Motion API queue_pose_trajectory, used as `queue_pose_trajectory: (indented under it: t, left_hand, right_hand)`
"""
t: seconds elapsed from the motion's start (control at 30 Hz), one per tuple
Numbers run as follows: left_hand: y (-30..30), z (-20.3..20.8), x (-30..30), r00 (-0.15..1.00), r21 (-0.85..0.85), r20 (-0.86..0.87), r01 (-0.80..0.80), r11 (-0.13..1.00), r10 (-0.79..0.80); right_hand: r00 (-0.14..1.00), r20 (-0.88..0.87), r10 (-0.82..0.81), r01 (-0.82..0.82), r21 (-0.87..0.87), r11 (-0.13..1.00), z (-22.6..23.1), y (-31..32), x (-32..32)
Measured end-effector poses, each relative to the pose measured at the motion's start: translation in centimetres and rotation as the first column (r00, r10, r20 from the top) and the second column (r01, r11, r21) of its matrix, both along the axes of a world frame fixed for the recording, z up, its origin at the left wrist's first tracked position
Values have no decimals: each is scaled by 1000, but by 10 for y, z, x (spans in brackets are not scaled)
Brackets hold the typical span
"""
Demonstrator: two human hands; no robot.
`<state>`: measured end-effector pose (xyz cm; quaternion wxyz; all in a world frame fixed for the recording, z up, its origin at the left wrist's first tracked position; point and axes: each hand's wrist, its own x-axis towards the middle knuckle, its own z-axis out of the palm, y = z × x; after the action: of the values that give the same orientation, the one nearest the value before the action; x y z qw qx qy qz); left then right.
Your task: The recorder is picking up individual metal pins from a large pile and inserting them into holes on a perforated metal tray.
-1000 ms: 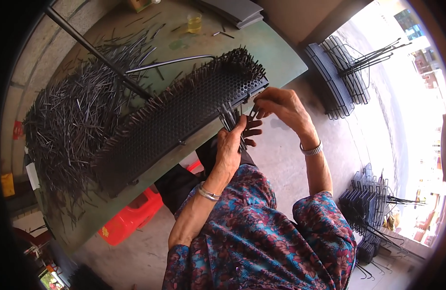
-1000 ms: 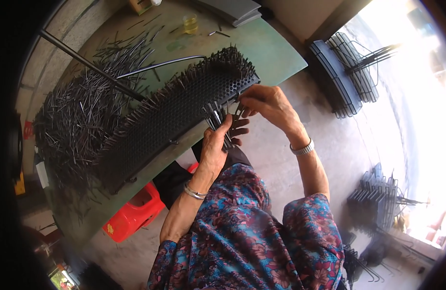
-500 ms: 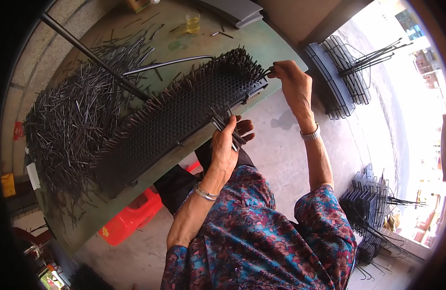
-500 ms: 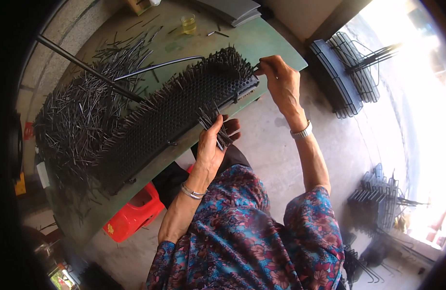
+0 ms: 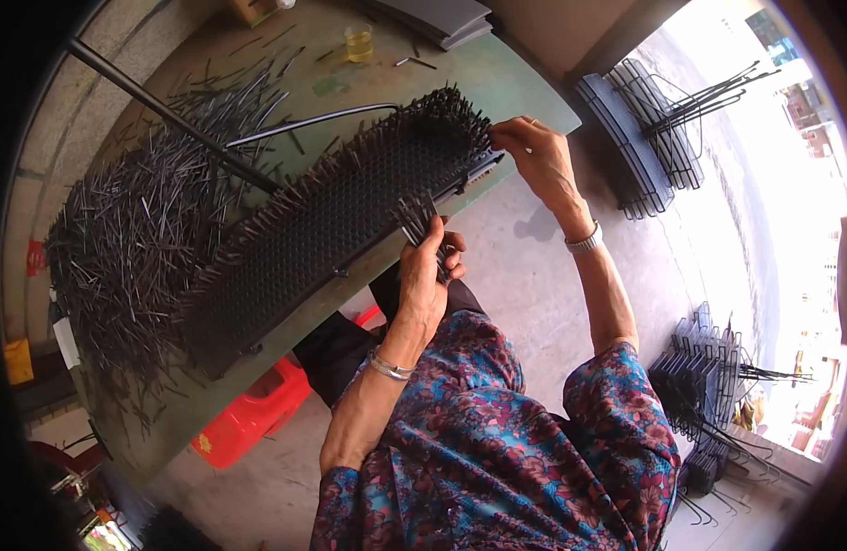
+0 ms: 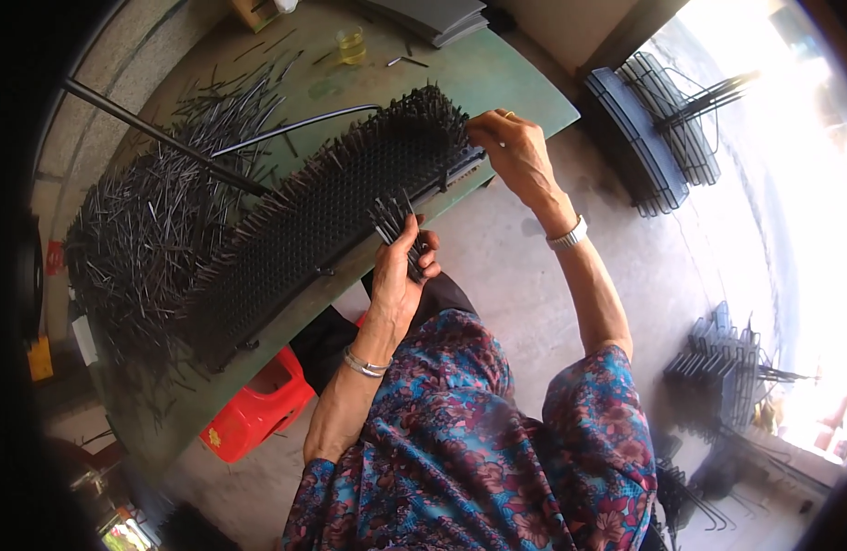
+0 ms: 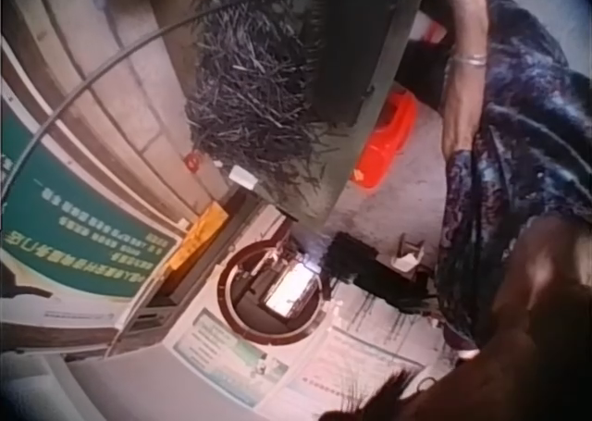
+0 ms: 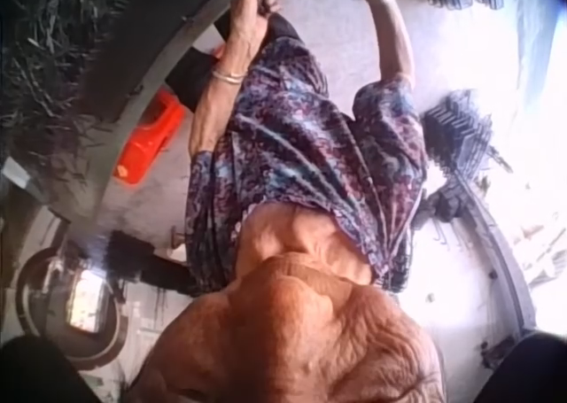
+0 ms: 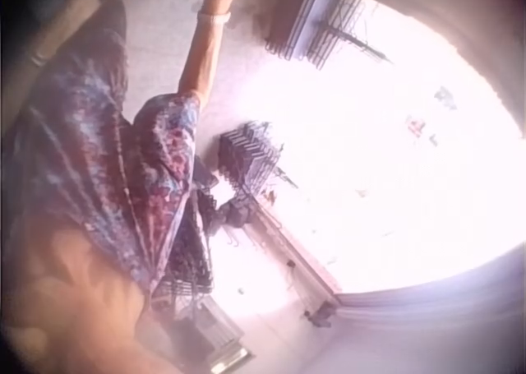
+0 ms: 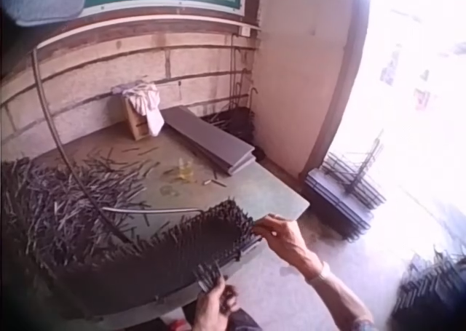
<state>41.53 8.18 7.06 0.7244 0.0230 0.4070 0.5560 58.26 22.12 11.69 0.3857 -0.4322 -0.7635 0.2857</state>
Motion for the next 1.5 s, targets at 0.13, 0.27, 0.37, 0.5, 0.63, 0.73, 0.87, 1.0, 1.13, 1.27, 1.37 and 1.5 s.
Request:
queue_pose_trajectory:
  t: [0.13,0.27,0.37,0.5,0.63,0.73,0.87,1.0,1.13,1.27,1.37,1.5]
  left_hand:
    - [-2,1,-2,1000,20,-23,-19,1000,19]
    - [-3,6,1,997,-12,-78,-14,1000,14]
    - [-2,5,1,999,30,-48,-10,999,12]
    - [-4,8,2,997,51,-75,5,999,-2]
    - [-5,13,1,993,65,-114,20,998,-13]
    - [-5,19,1,990,47,-140,39,998,-32]
    - [-7,19,0,985,49,-164,61,997,-52]
    - [-6,19,2,976,73,-209,73,995,-56]
    - [-8,17,1,968,76,-235,109,991,-88]
    - [-7,21,-1,964,74,-242,134,988,-113]
    - [-6,25,-3,960,99,-250,156,983,-127]
    - [-7,20,-8,946,90,-295,171,981,-138]
  right_hand:
    - [998,65,-19,11,126,992,-8,2,-1]
    - [992,34,-118,112,135,984,-19,5,-3]
    - [976,93,-196,180,154,972,-14,3,-7]
    - [942,154,-297,267,189,945,-20,7,-11]
    - [935,189,-301,257,224,940,-15,-5,-18]
    - [906,256,-336,286,212,934,-6,-18,-22]
    - [974,170,-153,154,3,988,1,-33,-24]
    - [970,56,235,-192,-411,891,11,-46,-28]
    - [946,112,303,-198,-537,820,12,-42,-24]
    - [926,103,363,-245,-566,787,14,-41,-22]
    - [946,23,324,-252,-577,777,10,-41,-21]
    - [963,-1,271,-220,-584,781,15,-44,-24]
